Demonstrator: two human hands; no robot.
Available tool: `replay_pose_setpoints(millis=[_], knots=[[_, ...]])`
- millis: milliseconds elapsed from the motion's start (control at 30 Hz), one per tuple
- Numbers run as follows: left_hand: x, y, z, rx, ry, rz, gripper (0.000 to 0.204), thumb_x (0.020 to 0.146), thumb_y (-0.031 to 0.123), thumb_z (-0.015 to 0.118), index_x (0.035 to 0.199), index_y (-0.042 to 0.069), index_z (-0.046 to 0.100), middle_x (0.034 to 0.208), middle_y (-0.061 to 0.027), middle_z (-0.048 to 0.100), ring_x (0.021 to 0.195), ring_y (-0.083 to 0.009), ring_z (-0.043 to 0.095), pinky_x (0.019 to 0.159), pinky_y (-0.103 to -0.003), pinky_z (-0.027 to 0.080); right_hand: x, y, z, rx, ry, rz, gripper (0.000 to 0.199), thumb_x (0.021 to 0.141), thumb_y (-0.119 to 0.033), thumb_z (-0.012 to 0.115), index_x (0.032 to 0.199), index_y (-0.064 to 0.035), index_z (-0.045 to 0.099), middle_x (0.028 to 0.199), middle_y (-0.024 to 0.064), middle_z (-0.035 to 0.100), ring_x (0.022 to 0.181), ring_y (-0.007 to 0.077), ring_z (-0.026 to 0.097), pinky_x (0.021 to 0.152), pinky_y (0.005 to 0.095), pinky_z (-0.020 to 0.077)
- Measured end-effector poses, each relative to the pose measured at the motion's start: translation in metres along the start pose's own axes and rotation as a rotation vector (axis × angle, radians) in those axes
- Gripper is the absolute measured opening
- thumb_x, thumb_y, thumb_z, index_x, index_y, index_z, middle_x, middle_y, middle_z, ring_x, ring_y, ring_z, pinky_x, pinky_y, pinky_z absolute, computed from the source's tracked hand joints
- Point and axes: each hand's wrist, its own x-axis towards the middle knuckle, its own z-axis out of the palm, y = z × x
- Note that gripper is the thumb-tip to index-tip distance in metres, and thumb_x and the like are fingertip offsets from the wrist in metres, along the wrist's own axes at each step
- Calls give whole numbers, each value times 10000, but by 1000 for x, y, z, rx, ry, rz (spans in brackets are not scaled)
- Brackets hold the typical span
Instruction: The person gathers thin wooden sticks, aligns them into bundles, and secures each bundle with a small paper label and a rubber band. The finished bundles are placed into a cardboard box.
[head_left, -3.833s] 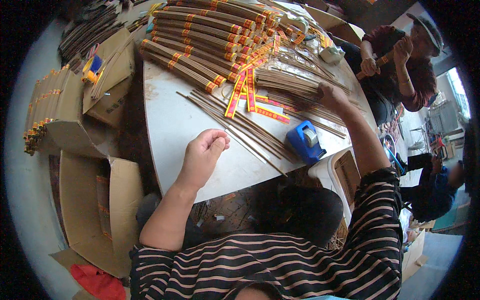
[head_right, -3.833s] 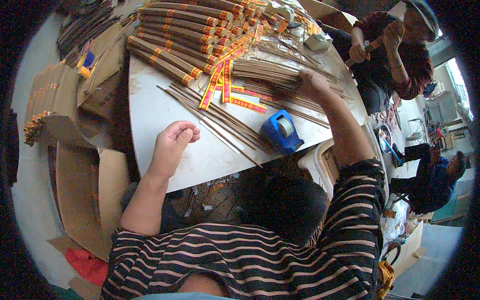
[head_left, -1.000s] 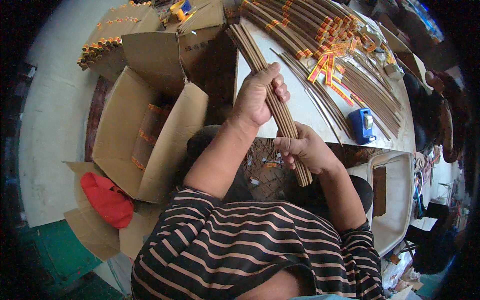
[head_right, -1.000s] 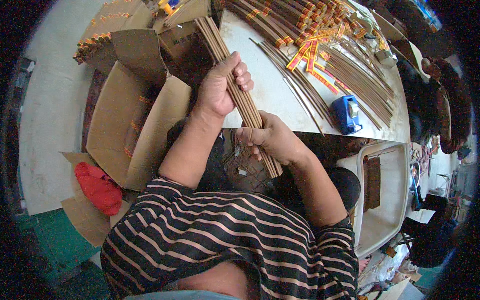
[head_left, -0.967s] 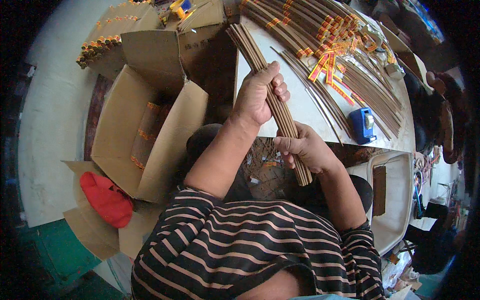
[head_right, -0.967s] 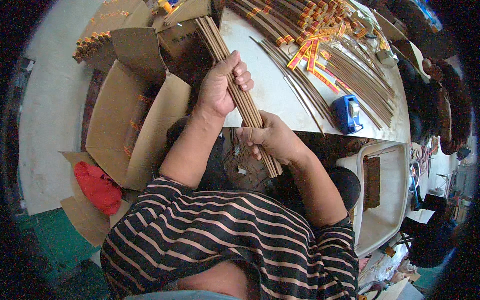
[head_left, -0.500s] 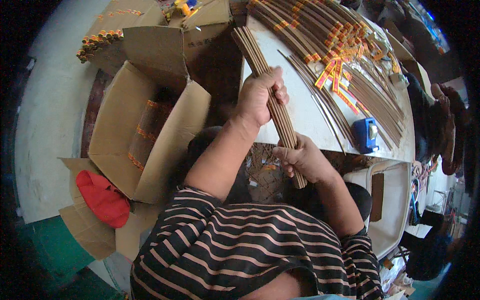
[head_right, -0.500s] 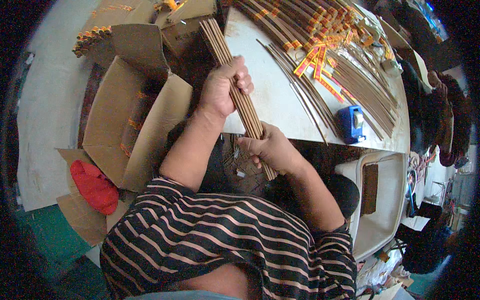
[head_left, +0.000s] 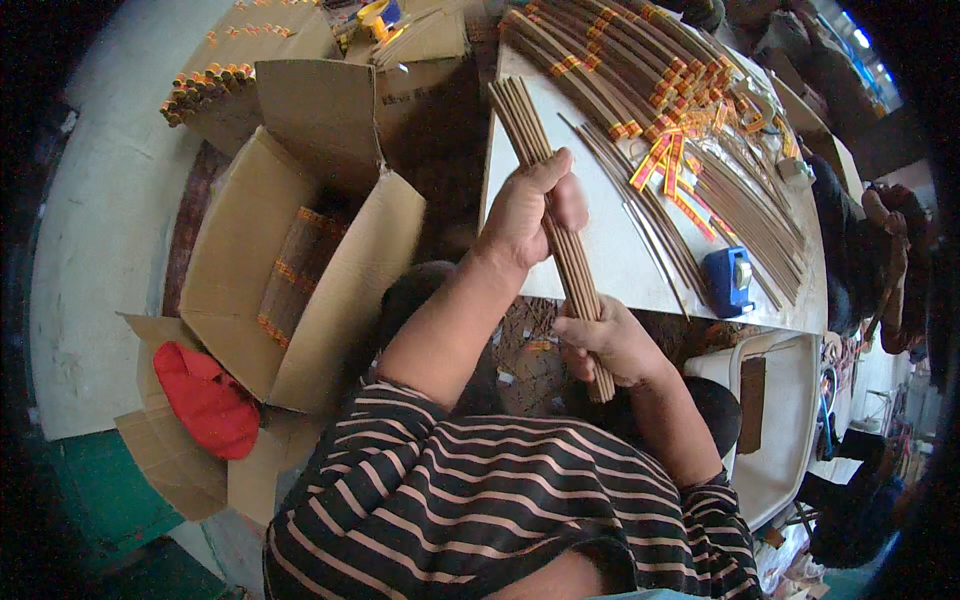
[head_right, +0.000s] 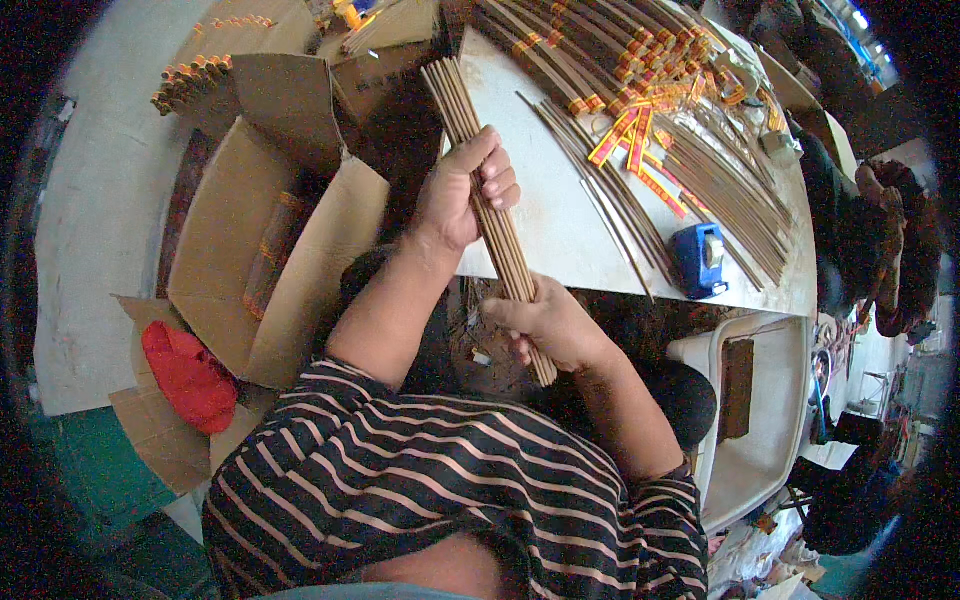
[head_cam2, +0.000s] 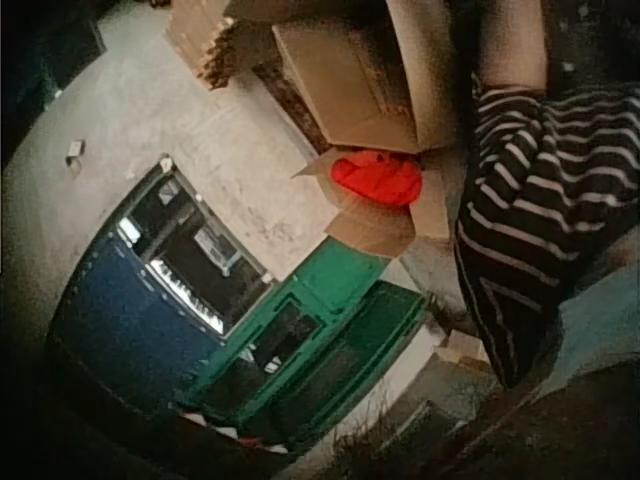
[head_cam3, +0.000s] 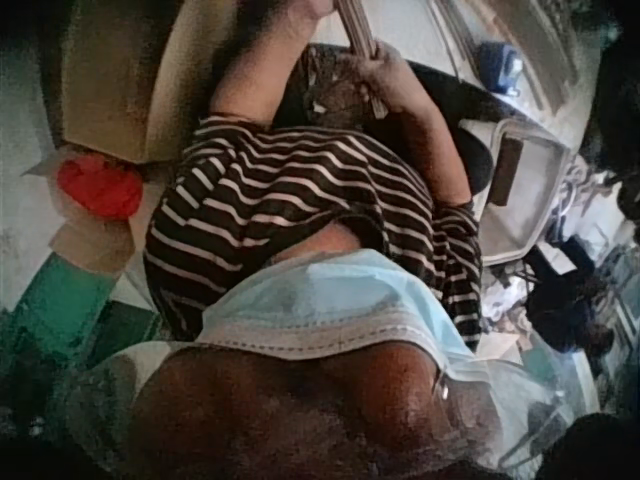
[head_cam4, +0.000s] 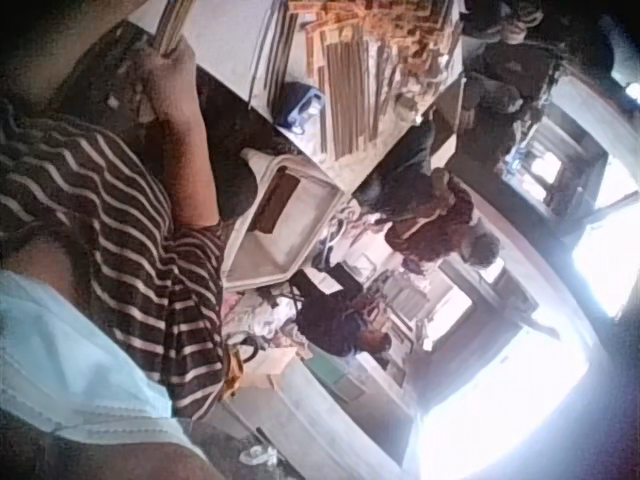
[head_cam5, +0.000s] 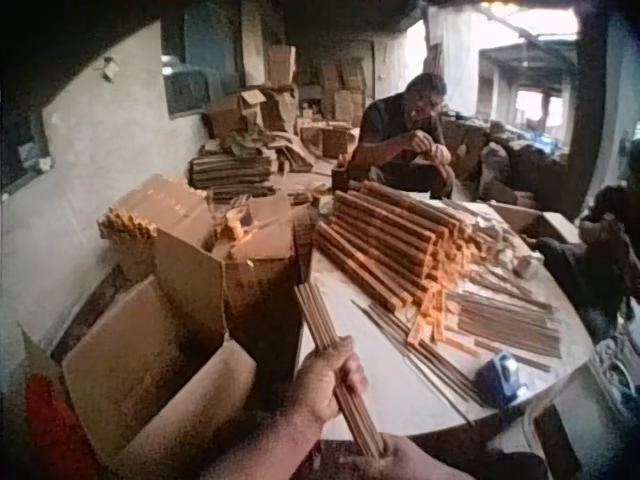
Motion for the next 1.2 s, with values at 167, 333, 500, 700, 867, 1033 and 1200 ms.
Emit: replay_pose_setpoints(millis=[167,333,500,700,867,1033,1200], knots=[[2,-5,3,148,294,52,178,829,228,607,760,99,505,564,6,454,485,-108,426,459,-255,367,5,5,3,-238,148,-76,205,820,-134,598,851,-44,416,589,-1,449,415,85,422,379,215,364],[-1,1,2,-194,23,-28,157,865,230,560,803,87,535,563,24,444,467,-82,375,435,-232,322,-2,-2,-2,186,-86,83,186,785,-129,646,805,-39,484,517,-1,458,383,93,448,346,214,382],[-1,2,6,-81,144,7,210,859,240,569,729,105,475,556,31,410,463,-82,371,437,-238,329,3,4,-3,123,-34,36,238,771,-150,660,856,-31,471,542,7,466,392,96,456,359,217,387],[-1,0,12,75,335,42,257,856,256,574,689,127,428,554,33,399,458,-85,371,441,-238,336,5,8,-6,-19,60,-45,291,794,-223,647,920,-29,471,603,25,502,456,112,495,436,213,427],[1,1,6,15,276,12,237,862,272,566,730,121,439,555,30,397,461,-89,373,441,-241,336,2,8,-9,237,-43,-11,311,865,-302,549,950,-8,497,654,56,546,498,127,527,463,229,456],[2,1,5,-18,257,23,221,862,272,565,764,105,459,556,32,399,461,-81,373,435,-236,333,6,10,-14,221,-81,-93,264,867,-229,549,980,5,503,716,84,587,563,147,582,506,239,490],[1,2,3,-104,43,-21,165,836,202,600,791,92,484,572,13,447,459,-92,407,439,-252,363,5,8,-13,323,-194,14,211,810,-151,623,913,-22,491,685,63,568,573,143,569,497,243,481]])
